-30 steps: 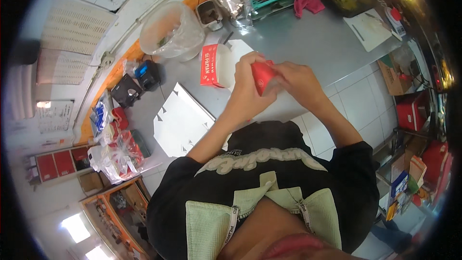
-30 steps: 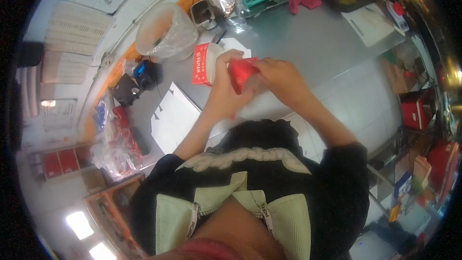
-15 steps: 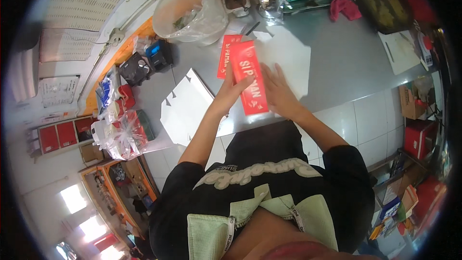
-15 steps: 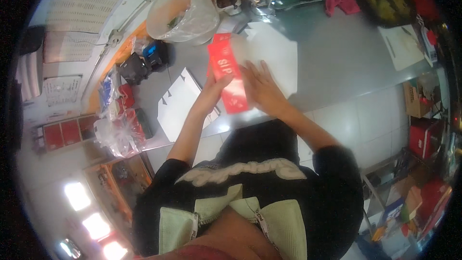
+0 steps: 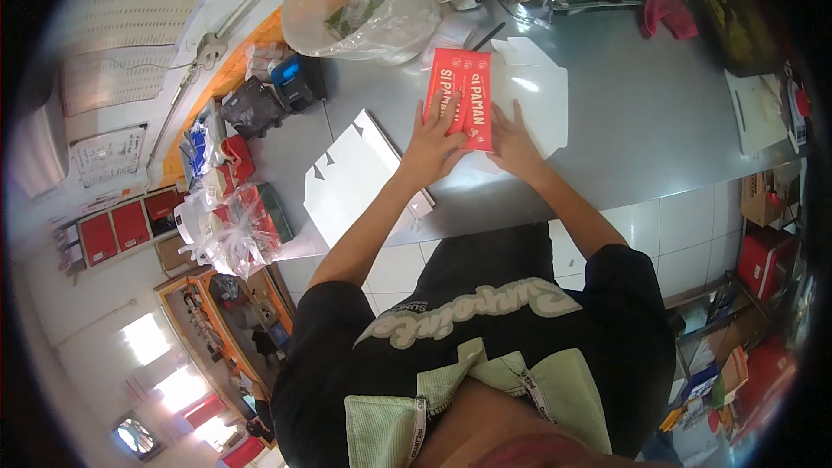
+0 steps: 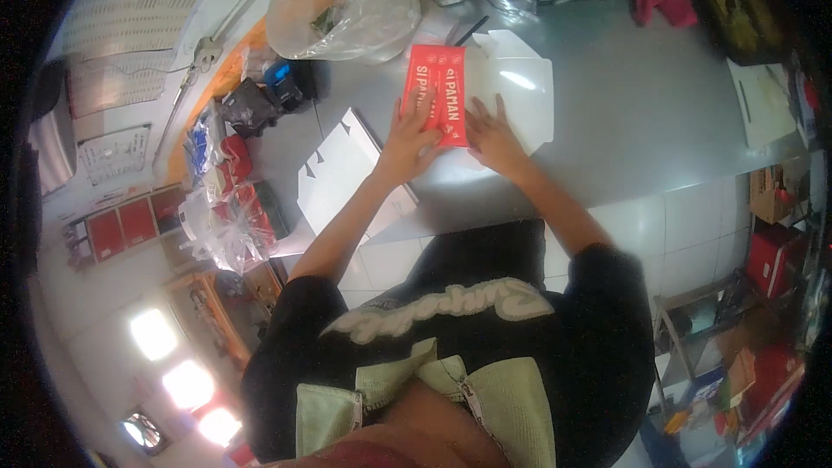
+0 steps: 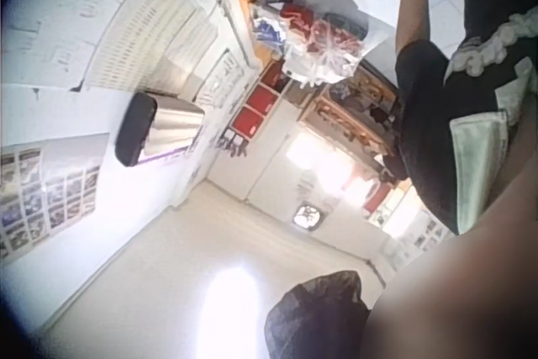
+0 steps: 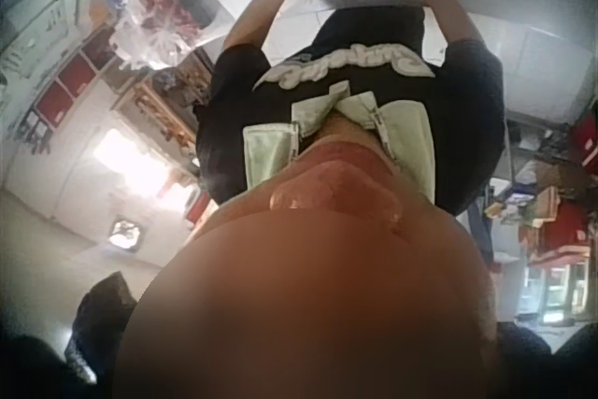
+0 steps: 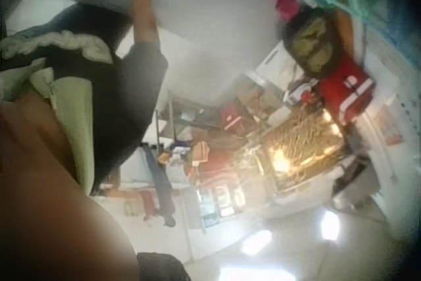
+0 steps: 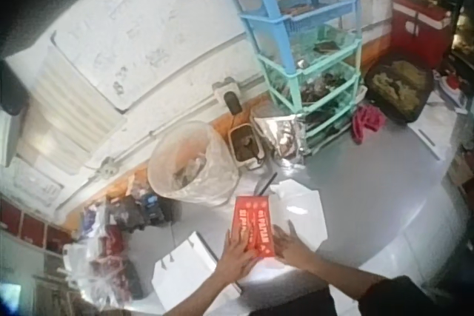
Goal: The person assembles flat-packed cardboard boxes on a metal counter. They fold the box flaps, insert red printed inserts, and stack the finished boxes. The person then carries the stack to a nearby desk and places it on top of other boxes.
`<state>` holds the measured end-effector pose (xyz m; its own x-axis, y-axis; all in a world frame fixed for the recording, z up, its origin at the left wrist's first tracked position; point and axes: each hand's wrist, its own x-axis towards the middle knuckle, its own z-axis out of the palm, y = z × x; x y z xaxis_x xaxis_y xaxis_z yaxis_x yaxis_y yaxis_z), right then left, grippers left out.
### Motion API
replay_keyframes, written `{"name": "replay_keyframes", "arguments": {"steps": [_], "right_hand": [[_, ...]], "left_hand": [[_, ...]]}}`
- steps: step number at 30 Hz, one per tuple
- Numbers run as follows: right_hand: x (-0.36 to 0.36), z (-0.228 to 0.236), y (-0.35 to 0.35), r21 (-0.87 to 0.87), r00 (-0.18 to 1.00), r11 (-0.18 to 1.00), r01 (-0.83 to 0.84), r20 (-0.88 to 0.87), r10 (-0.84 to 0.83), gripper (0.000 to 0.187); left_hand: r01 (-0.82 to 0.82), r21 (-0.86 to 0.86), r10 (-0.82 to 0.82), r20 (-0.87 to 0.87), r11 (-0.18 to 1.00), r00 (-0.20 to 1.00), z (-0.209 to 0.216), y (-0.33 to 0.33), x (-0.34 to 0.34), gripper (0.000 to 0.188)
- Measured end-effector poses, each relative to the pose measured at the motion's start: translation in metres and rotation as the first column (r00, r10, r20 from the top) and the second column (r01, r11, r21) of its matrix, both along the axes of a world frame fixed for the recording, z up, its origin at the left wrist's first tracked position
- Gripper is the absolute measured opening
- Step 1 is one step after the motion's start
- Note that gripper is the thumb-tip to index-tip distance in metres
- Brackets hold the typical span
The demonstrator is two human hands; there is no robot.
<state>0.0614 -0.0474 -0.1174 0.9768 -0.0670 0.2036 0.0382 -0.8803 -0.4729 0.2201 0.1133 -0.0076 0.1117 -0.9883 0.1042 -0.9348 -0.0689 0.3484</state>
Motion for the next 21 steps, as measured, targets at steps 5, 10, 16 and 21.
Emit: {"name": "replay_keyframes", "arguments": {"steps": [5,10,16,21], "right_hand": [[0.013,-0.015,0.02,0.049,0.986,0.988,0.144,0.083,-0.147,0.067],[0.013,0.0,0.028,0.241,0.996,0.967,0.082,0.025,-0.091,0.058],[-0.03,0.068,0.02,0.476,0.843,0.791,0.384,0.169,-0.51,0.038],[-0.015,0.1,0.117,0.634,0.988,0.768,0.092,0.036,-0.148,0.032]], "left_hand": [[-0.021,-0.052,0.018,-0.053,0.998,0.998,0.005,-0.007,-0.007,0.033],[-0.035,-0.022,0.034,-0.026,0.999,0.999,-0.011,-0.008,0.001,0.05],[-0.373,-0.069,0.362,-0.134,0.925,0.923,0.04,0.051,-0.009,0.061],[-0.93,-0.168,0.872,-0.326,0.326,0.364,-0.023,0.235,0.014,0.052]]}}
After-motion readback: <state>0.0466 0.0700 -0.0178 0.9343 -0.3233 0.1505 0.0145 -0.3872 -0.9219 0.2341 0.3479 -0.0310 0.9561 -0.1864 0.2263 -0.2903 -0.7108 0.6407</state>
